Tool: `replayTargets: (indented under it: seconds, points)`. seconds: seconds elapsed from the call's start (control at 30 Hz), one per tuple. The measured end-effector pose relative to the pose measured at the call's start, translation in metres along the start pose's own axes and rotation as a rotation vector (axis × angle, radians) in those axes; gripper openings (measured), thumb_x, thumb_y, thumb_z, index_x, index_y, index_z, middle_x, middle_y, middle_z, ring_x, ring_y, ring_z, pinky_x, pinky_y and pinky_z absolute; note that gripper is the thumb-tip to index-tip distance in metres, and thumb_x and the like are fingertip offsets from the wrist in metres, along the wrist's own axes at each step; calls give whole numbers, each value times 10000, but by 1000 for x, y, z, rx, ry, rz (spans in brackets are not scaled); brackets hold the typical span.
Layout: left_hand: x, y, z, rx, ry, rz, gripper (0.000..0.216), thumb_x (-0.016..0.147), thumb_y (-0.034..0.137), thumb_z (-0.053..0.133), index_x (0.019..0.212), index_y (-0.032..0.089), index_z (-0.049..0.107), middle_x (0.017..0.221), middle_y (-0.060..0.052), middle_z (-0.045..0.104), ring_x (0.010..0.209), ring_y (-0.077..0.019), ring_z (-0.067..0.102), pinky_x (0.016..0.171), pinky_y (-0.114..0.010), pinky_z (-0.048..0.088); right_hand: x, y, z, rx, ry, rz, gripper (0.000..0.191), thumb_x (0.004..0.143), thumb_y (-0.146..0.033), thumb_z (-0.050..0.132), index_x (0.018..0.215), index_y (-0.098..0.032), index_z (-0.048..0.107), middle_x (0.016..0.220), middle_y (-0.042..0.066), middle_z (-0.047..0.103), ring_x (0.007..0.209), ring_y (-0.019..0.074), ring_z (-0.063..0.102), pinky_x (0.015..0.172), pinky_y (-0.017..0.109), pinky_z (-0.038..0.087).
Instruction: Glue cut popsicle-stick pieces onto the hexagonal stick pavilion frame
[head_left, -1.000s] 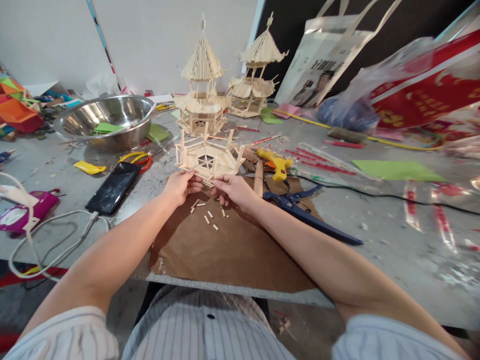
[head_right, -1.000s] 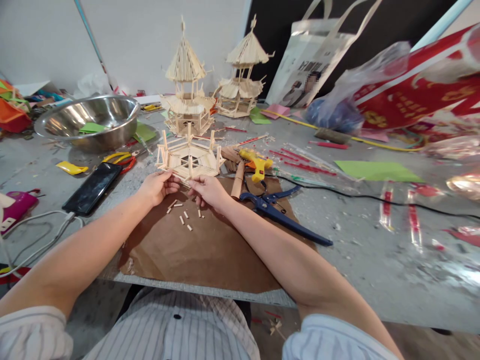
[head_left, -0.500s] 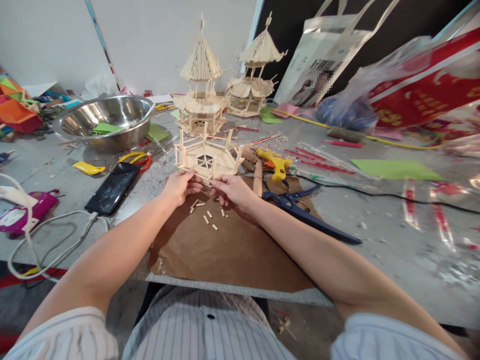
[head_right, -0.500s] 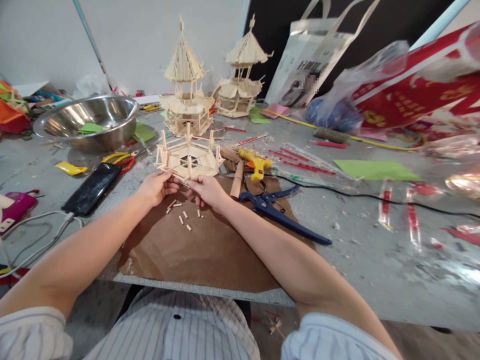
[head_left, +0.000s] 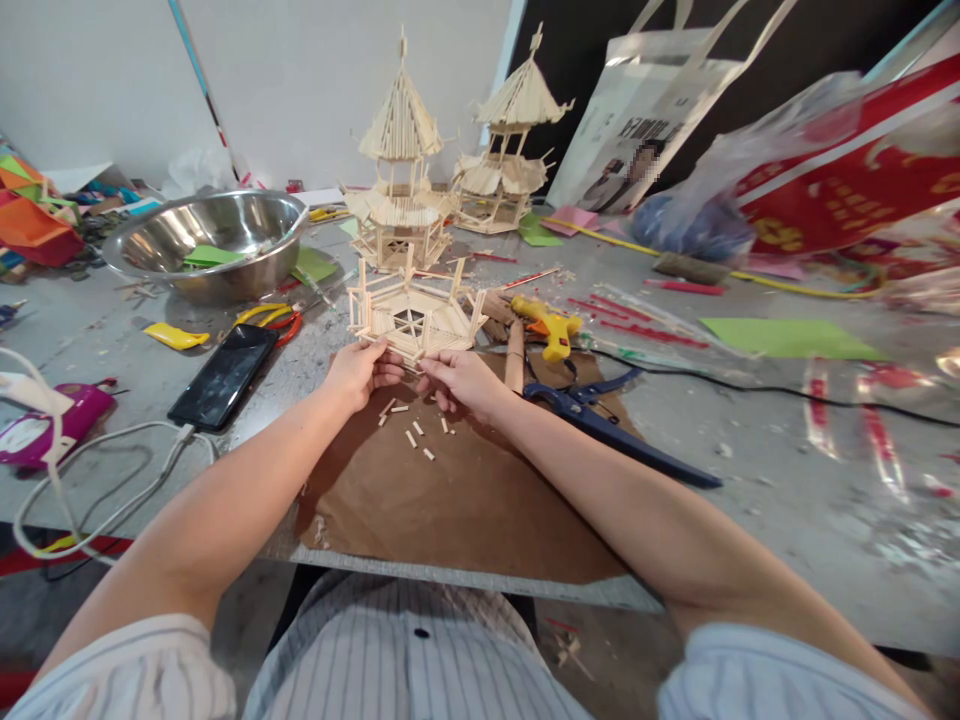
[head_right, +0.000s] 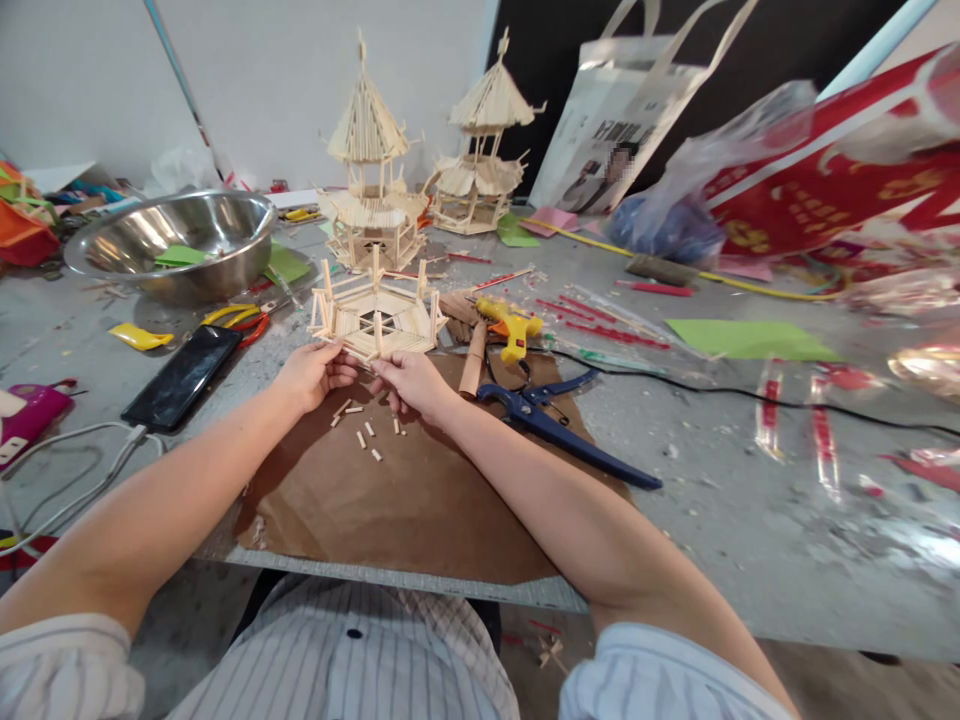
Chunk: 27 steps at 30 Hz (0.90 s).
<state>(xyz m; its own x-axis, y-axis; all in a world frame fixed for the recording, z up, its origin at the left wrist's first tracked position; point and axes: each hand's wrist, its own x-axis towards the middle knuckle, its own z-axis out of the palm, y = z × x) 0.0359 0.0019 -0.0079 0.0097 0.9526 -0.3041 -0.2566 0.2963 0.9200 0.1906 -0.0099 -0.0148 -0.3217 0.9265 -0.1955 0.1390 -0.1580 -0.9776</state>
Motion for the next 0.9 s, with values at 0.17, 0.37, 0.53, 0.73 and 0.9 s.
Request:
replayTargets:
  seconds: [0.17, 0.37, 0.53, 0.73, 0.9]
  points:
    - [0, -1, 0, 0, -2, 4, 171, 876, 182, 432, 727, 123, 492, 525, -2, 587, 370, -82, 539, 403, -186, 461, 0, -1, 1, -6, 1, -9, 162, 857, -167, 446, 708, -149, 506, 557, -31, 617, 257, 23, 400, 245, 153, 261]
    - [-2, 3, -1, 88, 17, -49, 247, 871, 269, 431, 682, 132, 511, 517, -14, 586, 379, -93, 534, 419, -210, 448, -3, -6, 2, -33, 16, 12, 221, 840, -186, 459, 624, -157, 486, 405, -46, 527, 236, 25, 356, 241, 147, 222]
    - [-18, 18, -3, 699, 53, -25, 520, 801, 569, 410, 476, 171, 490, 333, 6, 399, 295, -80, 337, 357, -219, 245, -3, 1, -4, -27, 23, -15, 177, 783, -218, 496, 620, -154, 515, 454, -27, 563, 258, 32, 362, 252, 157, 236]
    - [-53, 20, 9, 1307, 100, 783, 256, 800, 377, 502, 664, 181, 594, 662, -56, 592, 717, -183, 531, 675, -288, 368, -14, -2, -16, -209, -23, -152, 153, 759, -256, 506, 642, -160, 523, 576, -10, 613, 307, 36, 409, 316, 169, 260]
    - [-49, 8, 9, 1384, -205, 913, 166, 791, 269, 516, 857, 191, 647, 882, -96, 632, 944, -240, 516, 878, -356, 327, -25, -13, -22, -464, -75, -311, 179, 783, -266, 473, 677, -160, 570, 566, -25, 578, 388, 47, 429, 418, 181, 316]
